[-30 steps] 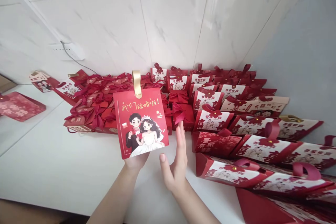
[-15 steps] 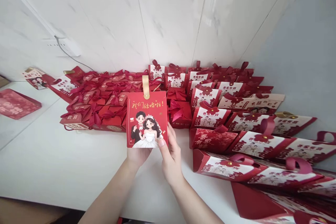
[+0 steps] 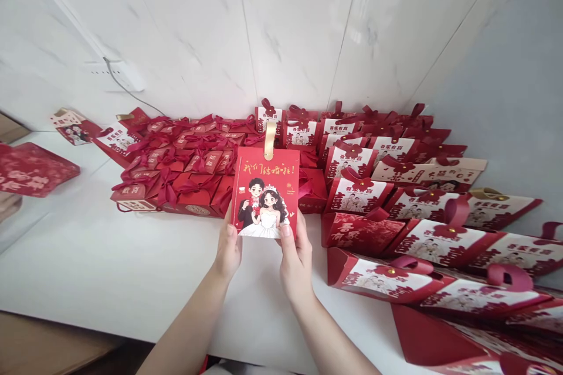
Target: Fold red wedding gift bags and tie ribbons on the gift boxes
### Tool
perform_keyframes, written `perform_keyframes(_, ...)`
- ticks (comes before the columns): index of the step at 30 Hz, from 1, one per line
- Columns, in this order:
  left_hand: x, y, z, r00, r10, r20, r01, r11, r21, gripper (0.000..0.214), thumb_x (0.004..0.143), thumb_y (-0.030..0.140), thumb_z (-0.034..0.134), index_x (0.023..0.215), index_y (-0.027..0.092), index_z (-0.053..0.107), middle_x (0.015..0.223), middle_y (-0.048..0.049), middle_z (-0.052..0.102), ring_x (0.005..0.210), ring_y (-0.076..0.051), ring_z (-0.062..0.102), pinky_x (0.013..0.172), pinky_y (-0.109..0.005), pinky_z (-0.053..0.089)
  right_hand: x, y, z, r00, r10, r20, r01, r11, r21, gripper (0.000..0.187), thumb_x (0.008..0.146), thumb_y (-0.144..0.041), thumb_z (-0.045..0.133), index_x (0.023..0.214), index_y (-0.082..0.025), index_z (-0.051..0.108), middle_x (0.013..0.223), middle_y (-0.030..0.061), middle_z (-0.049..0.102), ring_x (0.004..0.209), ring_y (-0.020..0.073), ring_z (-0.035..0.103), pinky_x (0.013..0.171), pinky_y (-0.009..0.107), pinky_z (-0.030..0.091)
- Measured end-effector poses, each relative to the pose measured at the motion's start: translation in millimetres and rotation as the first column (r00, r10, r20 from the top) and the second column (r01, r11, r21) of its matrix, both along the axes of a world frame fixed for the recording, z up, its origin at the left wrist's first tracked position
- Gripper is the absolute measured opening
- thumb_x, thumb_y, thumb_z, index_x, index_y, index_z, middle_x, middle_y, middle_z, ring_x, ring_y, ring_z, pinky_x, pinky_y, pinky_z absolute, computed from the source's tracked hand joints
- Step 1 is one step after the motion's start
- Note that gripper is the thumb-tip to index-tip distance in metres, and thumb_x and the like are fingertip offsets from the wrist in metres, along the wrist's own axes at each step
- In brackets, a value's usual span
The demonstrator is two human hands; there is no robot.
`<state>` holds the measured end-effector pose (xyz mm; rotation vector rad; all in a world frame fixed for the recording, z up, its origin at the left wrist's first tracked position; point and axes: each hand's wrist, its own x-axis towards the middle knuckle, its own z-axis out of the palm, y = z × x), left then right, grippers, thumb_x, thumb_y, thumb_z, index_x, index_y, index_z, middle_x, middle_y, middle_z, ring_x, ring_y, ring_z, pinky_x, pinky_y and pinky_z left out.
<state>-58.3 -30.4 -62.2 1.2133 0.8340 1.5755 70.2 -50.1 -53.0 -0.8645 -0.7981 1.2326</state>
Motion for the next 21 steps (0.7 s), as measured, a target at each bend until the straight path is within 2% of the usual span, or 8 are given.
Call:
perform_keyframes(3,-0.2,-2.8,2.7,0.996,0.030,-0.086,-0.028,0.999,0.018,0.084,0.083,0.055,0.073,0.156,0.033,0.037,0.160,-0.0089,0.044,0.153,-0.035,0.032,0.125,-0.051,0.031,0.2,1.4,1.9,0.995,0.043,-0.096,-0.048,0.997,-0.055,0.052,0.098,-0.046,0.058,0.147,-0.033,0.052,0.146,0.0079,0.060,0.129,0.0266,0.061,0.102,0.046,0.056)
perform_keyframes(5,0.0,-4.8,4.5,0.991,0.025,-0.131,-0.022,1.000,0.020,0.090,0.081,0.051,0.076,0.158,0.036,0.031,0.165,-0.0071,0.036,0.153,-0.036,0.031,0.124,-0.051,0.033,-0.5,2.0,3.1,0.991,0.035,-0.131,-0.043,0.997,-0.058,0.053,0.097,-0.047,0.058,0.148,-0.032,0.051,0.144,0.0087,0.061,0.130,0.0271,0.060,0.102,0.047,0.056)
perform_keyframes(10,1.7,-2.6,-1.3,0.970,0.036,-0.240,-0.012,0.995,0.102,0.068,0.101,0.049,0.044,0.162,0.041,0.014,0.173,0.0005,0.011,0.159,-0.030,0.015,0.127,-0.051,0.026,-4.1,1.3,4.6,0.990,-0.012,-0.143,0.003,0.998,-0.057,0.054,0.097,-0.049,0.057,0.149,-0.032,0.050,0.147,0.0087,0.058,0.130,0.0263,0.061,0.104,0.048,0.055)
perform_keyframes(13,1.0,1.7,-5.3,0.925,0.118,-0.362,-0.056,0.983,0.177,0.065,0.104,0.047,0.038,0.162,0.042,0.009,0.173,0.0011,0.008,0.160,-0.028,0.008,0.129,-0.051,0.018,-4.7,0.5,5.3,0.991,-0.022,-0.135,0.015,0.998,-0.055,0.054,0.099,-0.049,0.055,0.150,-0.033,0.048,0.151,0.0088,0.055,0.131,0.0261,0.060,0.105,0.048,0.054)
perform_keyframes(16,1.4,1.9,-2.0,0.846,0.228,-0.483,-0.114,0.960,0.254,0.065,0.103,0.045,0.041,0.162,0.037,0.016,0.172,-0.0032,0.017,0.159,-0.028,0.011,0.129,-0.050,0.019,-4.0,0.3,6.5,0.989,-0.055,-0.141,0.049,0.998,-0.043,0.054,0.099,-0.048,0.053,0.151,-0.034,0.047,0.153,0.0092,0.053,0.131,0.0261,0.060,0.104,0.048,0.054)
perform_keyframes(18,4.2,-1.5,2.2,0.821,0.310,-0.479,-0.174,0.935,0.309,0.060,0.102,0.040,0.047,0.159,0.033,0.030,0.167,-0.0077,0.031,0.155,-0.030,0.027,0.125,-0.048,0.033,-3.8,0.1,7.7,0.983,-0.098,-0.157,0.095,0.995,-0.025,0.053,0.100,-0.046,0.053,0.151,-0.034,0.046,0.154,0.0091,0.051,0.132,0.0256,0.059,0.103,0.047,0.055)
perform_keyframes(21,11.9,-8.5,6.0,0.801,0.497,-0.334,-0.357,0.844,0.400,0.043,0.097,0.023,0.060,0.140,0.032,0.061,0.144,-0.0075,0.062,0.133,-0.027,0.060,0.108,-0.040,0.055,-4.9,-0.1,10.0,0.968,-0.169,-0.187,0.171,0.985,-0.005,0.049,0.101,-0.045,0.051,0.149,-0.035,0.047,0.159,0.0080,0.046,0.137,0.0243,0.055,0.102,0.043,0.055)
